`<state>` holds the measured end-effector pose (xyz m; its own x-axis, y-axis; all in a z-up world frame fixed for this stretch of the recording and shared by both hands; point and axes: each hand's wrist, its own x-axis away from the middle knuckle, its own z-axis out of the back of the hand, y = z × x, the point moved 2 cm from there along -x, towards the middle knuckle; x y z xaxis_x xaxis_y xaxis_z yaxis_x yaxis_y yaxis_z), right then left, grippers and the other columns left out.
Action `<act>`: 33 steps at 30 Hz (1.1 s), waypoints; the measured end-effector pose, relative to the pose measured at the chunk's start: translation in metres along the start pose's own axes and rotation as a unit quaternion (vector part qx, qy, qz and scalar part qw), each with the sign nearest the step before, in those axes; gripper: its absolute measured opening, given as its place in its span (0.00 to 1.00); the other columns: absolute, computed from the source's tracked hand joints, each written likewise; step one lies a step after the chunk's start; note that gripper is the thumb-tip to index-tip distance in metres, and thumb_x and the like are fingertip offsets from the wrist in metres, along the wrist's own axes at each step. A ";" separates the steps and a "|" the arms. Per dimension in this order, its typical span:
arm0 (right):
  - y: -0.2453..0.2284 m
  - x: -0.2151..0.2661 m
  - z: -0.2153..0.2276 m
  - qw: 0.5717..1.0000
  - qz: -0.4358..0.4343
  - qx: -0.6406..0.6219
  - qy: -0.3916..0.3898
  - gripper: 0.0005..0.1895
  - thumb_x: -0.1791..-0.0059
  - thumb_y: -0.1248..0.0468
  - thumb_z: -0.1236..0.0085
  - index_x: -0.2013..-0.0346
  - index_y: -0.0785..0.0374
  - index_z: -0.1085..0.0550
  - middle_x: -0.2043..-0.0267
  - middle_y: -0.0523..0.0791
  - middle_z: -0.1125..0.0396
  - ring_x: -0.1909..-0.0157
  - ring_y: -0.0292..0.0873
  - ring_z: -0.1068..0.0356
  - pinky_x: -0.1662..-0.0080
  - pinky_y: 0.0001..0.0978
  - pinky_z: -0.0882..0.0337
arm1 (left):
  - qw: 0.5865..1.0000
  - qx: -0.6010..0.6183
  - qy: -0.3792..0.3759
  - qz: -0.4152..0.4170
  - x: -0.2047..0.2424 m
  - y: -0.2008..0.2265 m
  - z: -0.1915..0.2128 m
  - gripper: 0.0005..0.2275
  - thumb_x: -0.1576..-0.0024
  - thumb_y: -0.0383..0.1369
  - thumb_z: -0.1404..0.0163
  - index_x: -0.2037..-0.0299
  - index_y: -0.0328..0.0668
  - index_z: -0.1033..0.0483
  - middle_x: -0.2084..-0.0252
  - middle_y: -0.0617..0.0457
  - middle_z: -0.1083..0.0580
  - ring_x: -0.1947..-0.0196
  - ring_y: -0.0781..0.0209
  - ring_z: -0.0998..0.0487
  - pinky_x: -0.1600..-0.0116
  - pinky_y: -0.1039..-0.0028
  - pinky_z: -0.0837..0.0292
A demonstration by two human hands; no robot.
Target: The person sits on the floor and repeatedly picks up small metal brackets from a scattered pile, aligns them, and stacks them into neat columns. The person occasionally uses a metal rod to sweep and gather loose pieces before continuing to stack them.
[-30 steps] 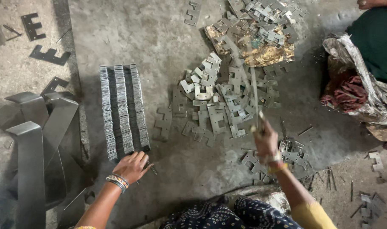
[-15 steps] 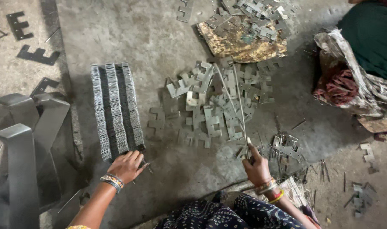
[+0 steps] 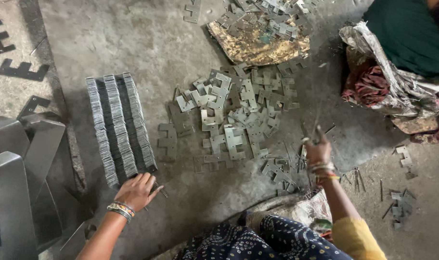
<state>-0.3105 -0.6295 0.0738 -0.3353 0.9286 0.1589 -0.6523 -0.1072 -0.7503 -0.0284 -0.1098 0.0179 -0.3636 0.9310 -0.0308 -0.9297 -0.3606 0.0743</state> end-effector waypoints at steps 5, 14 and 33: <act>0.029 0.083 -0.034 0.989 0.058 0.062 -0.122 0.36 0.52 0.69 0.45 0.29 0.51 0.37 0.77 0.45 0.29 0.82 0.30 0.35 0.79 0.27 0.33 | 1.000 0.018 0.006 0.002 -0.002 -0.003 0.000 0.17 0.48 0.48 0.46 0.61 0.42 0.27 0.65 0.53 0.28 0.62 0.58 0.23 0.63 0.68 0.25; 0.035 0.179 -0.054 0.974 0.109 0.075 -0.182 0.38 0.59 0.70 0.41 0.34 0.57 0.34 0.88 0.41 0.42 0.85 0.34 0.45 0.78 0.31 0.40 | 1.000 -0.007 0.008 0.003 -0.001 0.001 0.001 0.16 0.45 0.50 0.48 0.65 0.45 0.28 0.67 0.54 0.28 0.63 0.57 0.23 0.61 0.67 0.24; 0.143 0.189 -0.035 0.967 -0.017 0.147 -0.205 0.48 0.55 0.64 0.33 0.25 0.51 0.48 0.83 0.46 0.32 0.83 0.35 0.40 0.78 0.28 0.42 | 0.999 0.011 -0.029 0.012 0.001 0.001 0.003 0.17 0.43 0.50 0.47 0.60 0.44 0.28 0.65 0.54 0.28 0.62 0.59 0.23 0.60 0.67 0.24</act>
<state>-0.4439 -0.4572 -0.0259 -0.5120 0.7207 0.4674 -0.8131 -0.2312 -0.5342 -0.0295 -0.1093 0.0209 -0.3814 0.9240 0.0280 -0.9190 -0.3823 0.0962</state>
